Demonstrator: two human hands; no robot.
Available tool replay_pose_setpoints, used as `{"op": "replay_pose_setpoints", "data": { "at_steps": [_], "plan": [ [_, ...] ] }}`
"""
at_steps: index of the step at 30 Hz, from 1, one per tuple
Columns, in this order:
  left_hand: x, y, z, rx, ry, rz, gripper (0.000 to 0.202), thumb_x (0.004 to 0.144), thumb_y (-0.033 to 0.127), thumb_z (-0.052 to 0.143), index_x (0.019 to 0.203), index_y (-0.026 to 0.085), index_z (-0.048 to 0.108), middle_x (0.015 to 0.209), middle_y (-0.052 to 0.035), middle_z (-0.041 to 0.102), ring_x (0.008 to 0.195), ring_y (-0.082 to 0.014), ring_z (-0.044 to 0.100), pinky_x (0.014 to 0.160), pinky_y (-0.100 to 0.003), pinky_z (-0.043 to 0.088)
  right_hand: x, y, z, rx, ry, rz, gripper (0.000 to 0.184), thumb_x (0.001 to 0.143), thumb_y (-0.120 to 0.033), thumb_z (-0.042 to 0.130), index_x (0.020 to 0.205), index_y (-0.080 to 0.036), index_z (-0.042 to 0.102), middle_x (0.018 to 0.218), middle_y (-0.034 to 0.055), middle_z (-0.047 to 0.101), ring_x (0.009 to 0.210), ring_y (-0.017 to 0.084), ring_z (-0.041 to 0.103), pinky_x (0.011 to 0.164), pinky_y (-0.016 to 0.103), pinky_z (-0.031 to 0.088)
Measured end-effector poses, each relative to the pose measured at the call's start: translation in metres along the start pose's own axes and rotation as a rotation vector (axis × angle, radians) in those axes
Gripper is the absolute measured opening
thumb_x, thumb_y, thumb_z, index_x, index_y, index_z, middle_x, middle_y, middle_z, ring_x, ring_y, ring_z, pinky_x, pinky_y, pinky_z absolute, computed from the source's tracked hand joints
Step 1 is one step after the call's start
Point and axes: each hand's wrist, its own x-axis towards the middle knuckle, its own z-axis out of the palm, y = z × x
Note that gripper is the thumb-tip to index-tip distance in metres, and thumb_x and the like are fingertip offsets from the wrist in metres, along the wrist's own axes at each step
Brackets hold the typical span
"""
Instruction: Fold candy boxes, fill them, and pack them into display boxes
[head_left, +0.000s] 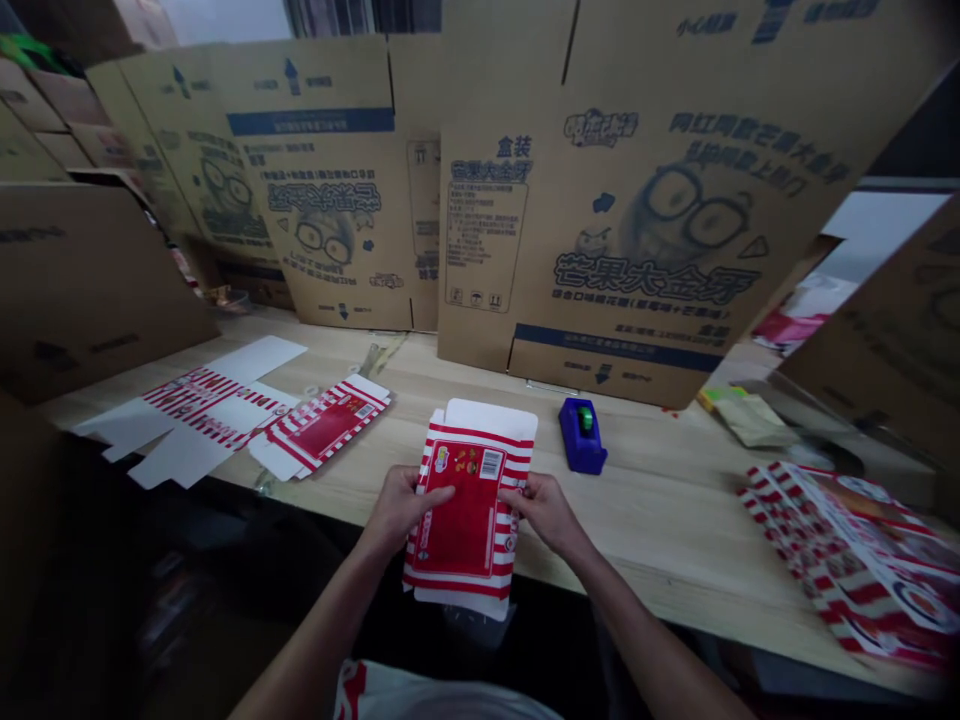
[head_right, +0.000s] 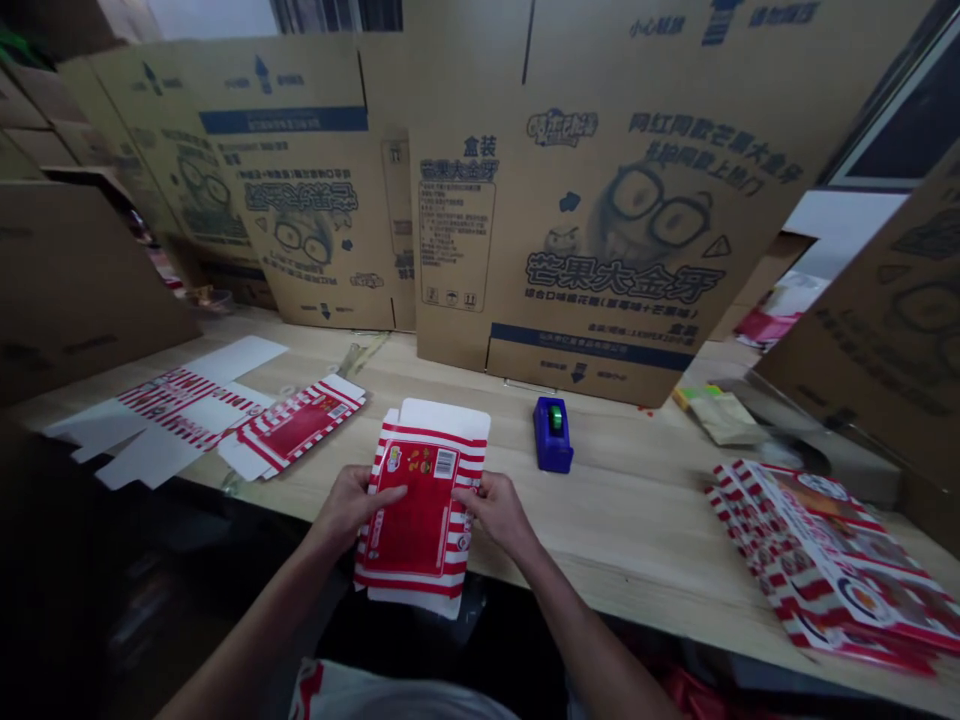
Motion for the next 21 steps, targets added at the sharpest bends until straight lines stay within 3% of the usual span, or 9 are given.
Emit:
{"op": "replay_pose_setpoints", "data": {
  "at_steps": [3, 7, 10, 14, 17, 19, 21],
  "plan": [
    [-0.002, -0.001, 0.005, -0.019, -0.021, 0.077, 0.035, 0.065, 0.045, 0.079, 0.079, 0.013, 0.072, 0.073, -0.0043, 0.074, 0.066, -0.0224, 0.068, 0.062, -0.031, 0.054, -0.004, -0.005, -0.01, 0.006, 0.071, -0.01, 0.031, 0.063, -0.043, 0.079, 0.065, -0.015, 0.067, 0.06, 0.0007, 0.068, 0.05, 0.013, 0.056, 0.048, 0.023, 0.044],
    [-0.01, -0.012, 0.004, -0.017, -0.19, 0.039, 0.036, 0.068, 0.047, 0.077, 0.077, 0.013, 0.072, 0.067, -0.0026, 0.071, 0.063, -0.0204, 0.067, 0.061, -0.028, 0.051, -0.005, -0.017, -0.021, 0.065, 0.186, -0.05, 0.033, 0.058, -0.043, 0.082, 0.072, -0.016, 0.07, 0.065, 0.0018, 0.07, 0.053, 0.014, 0.059, 0.05, 0.025, 0.046],
    [-0.019, -0.023, 0.004, -0.074, -0.171, 0.013, 0.038, 0.069, 0.051, 0.076, 0.075, 0.013, 0.072, 0.062, -0.0018, 0.069, 0.056, -0.0196, 0.064, 0.058, -0.029, 0.05, -0.005, -0.021, -0.026, 0.054, 0.211, -0.047, 0.034, 0.057, -0.042, 0.084, 0.073, -0.016, 0.071, 0.068, 0.0024, 0.071, 0.055, 0.016, 0.061, 0.053, 0.026, 0.048],
    [-0.025, -0.02, 0.006, -0.062, -0.273, 0.062, 0.039, 0.076, 0.048, 0.071, 0.094, 0.014, 0.072, 0.083, -0.0052, 0.074, 0.073, -0.0211, 0.068, 0.068, -0.029, 0.052, -0.017, -0.011, -0.028, 0.049, 0.196, 0.019, 0.035, 0.058, -0.043, 0.083, 0.073, -0.015, 0.069, 0.065, 0.0018, 0.07, 0.053, 0.015, 0.06, 0.051, 0.025, 0.047],
    [-0.023, -0.017, 0.012, -0.161, -0.194, 0.167, 0.042, 0.081, 0.042, 0.067, 0.112, 0.015, 0.066, 0.098, -0.0074, 0.073, 0.086, -0.0208, 0.068, 0.078, -0.029, 0.053, -0.039, 0.002, -0.025, 0.006, 0.059, 0.106, 0.034, 0.06, -0.043, 0.082, 0.07, -0.014, 0.067, 0.065, 0.0019, 0.069, 0.054, 0.014, 0.059, 0.052, 0.025, 0.047],
    [-0.019, -0.025, 0.017, -0.251, -0.099, 0.174, 0.043, 0.078, 0.039, 0.071, 0.111, 0.013, 0.066, 0.091, -0.0078, 0.074, 0.078, -0.0208, 0.069, 0.073, -0.03, 0.054, -0.055, 0.013, -0.021, 0.016, -0.07, 0.181, 0.033, 0.064, -0.043, 0.08, 0.073, -0.013, 0.067, 0.069, 0.0029, 0.07, 0.059, 0.015, 0.062, 0.057, 0.026, 0.049],
    [-0.017, -0.039, 0.023, -0.282, -0.019, 0.162, 0.04, 0.073, 0.037, 0.074, 0.103, 0.011, 0.069, 0.08, -0.0072, 0.074, 0.066, -0.0197, 0.068, 0.065, -0.029, 0.054, -0.066, 0.022, -0.017, 0.057, -0.11, 0.216, 0.035, 0.067, -0.042, 0.079, 0.084, -0.015, 0.065, 0.076, 0.0031, 0.071, 0.067, 0.017, 0.065, 0.063, 0.029, 0.052]
  ]
}}
